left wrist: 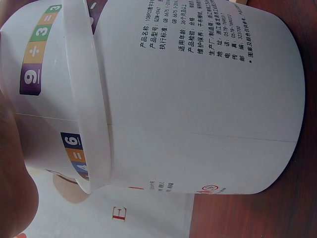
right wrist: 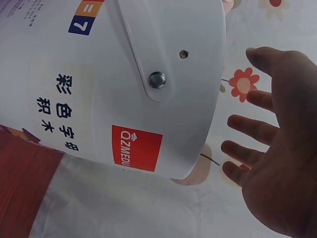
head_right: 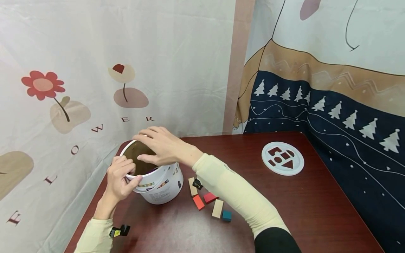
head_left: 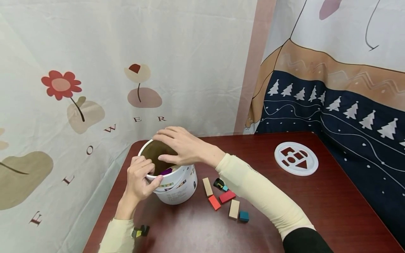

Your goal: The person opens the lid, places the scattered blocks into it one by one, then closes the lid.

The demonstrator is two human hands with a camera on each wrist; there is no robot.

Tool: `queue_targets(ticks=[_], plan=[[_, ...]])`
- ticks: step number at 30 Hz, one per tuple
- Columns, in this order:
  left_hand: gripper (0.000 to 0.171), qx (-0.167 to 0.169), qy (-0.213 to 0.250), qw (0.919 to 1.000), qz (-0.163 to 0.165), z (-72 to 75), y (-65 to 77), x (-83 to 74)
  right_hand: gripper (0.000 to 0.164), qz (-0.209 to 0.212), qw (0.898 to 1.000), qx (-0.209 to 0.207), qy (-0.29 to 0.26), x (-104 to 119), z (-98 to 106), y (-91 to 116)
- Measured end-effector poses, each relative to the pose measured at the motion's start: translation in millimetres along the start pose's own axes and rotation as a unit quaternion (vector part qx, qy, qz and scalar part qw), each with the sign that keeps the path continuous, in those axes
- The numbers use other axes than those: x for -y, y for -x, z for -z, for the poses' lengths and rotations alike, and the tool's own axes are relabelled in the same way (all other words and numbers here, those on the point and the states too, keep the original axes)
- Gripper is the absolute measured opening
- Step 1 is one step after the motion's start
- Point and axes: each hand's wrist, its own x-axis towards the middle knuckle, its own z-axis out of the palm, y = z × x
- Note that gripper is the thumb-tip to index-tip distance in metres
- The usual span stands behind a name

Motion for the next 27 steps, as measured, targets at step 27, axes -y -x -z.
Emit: queue_targets(ticks=[27], plan=[[0.049,-0.002,-0.001,1.0000,-0.004,-1.9,-0.2,0.2,0.077,-0.038,0.998,0.045,0.001,-4,-4,37]])
